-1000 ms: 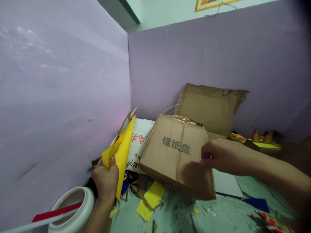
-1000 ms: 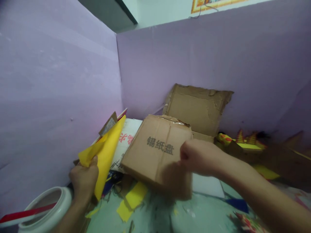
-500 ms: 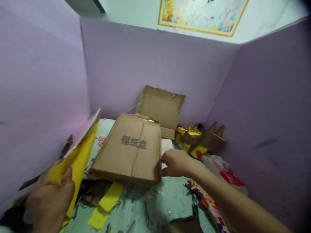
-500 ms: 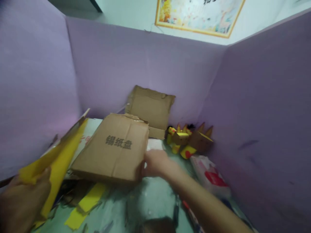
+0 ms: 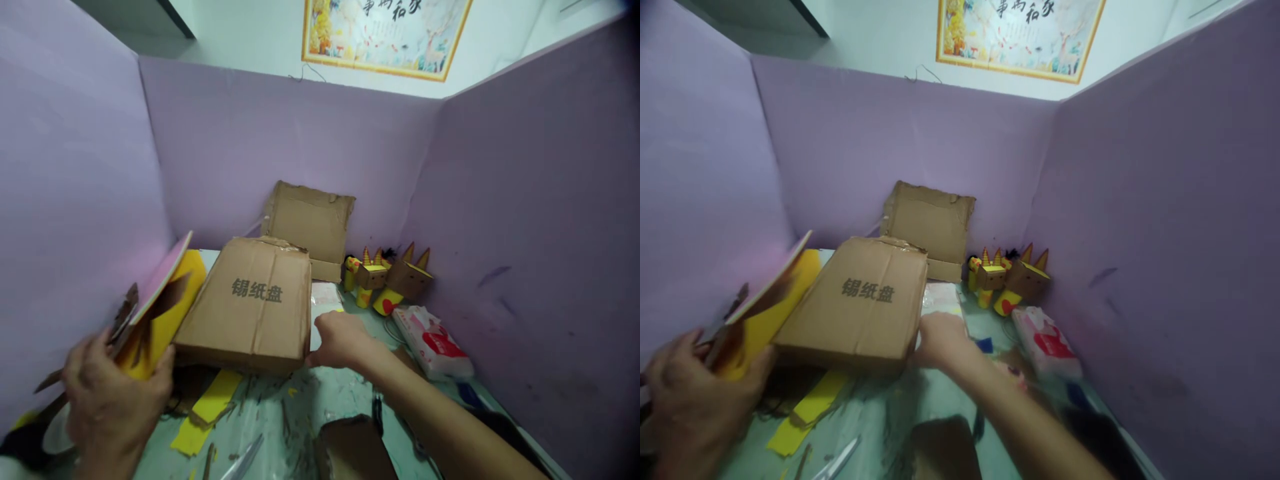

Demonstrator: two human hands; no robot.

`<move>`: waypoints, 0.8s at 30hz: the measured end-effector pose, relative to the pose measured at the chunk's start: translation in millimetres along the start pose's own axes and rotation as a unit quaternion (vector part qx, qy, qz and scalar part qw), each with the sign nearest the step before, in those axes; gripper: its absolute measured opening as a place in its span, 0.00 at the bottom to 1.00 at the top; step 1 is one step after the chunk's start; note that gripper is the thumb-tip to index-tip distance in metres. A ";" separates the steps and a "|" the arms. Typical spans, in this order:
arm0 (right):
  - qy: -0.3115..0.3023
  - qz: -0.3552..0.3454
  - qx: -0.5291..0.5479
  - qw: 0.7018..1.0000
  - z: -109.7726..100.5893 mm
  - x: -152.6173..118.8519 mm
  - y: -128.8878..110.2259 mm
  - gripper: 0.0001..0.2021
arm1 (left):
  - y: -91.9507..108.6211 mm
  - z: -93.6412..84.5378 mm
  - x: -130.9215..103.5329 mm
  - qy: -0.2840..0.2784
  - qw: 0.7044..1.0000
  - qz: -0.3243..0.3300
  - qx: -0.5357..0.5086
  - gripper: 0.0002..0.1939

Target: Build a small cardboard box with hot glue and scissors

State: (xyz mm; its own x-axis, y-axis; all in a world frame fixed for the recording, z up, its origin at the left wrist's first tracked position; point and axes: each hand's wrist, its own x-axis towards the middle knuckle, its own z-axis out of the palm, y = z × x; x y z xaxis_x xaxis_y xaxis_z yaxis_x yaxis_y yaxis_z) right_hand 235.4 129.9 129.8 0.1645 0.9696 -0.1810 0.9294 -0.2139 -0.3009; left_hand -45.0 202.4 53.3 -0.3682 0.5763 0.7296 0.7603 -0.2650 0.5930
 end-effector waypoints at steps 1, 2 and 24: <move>-0.014 0.000 0.029 0.999 1.6 4.9 5.0 0.25 | 9.3 -5.1 -4.7 0.012 0.997 0.071 0.007 0.36; -0.035 0.000 0.063 0.997 3.5 10.4 10.3 0.27 | 17.0 -9.7 -10.5 0.055 0.991 0.121 0.002 0.34; -0.073 -0.181 0.555 0.809 11.7 65.6 2.0 0.45 | 84.9 40.0 5.3 -0.234 0.687 -0.409 -0.554 0.08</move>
State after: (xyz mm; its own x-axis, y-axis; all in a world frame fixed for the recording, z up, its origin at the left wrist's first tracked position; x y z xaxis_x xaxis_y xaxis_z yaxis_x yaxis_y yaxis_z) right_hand 244.2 191.7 106.4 -0.1676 0.9856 0.0222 0.0259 0.0269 -0.9993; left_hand 39.0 213.9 94.0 -0.0210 0.9991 -0.0368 -0.5663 0.0184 0.8240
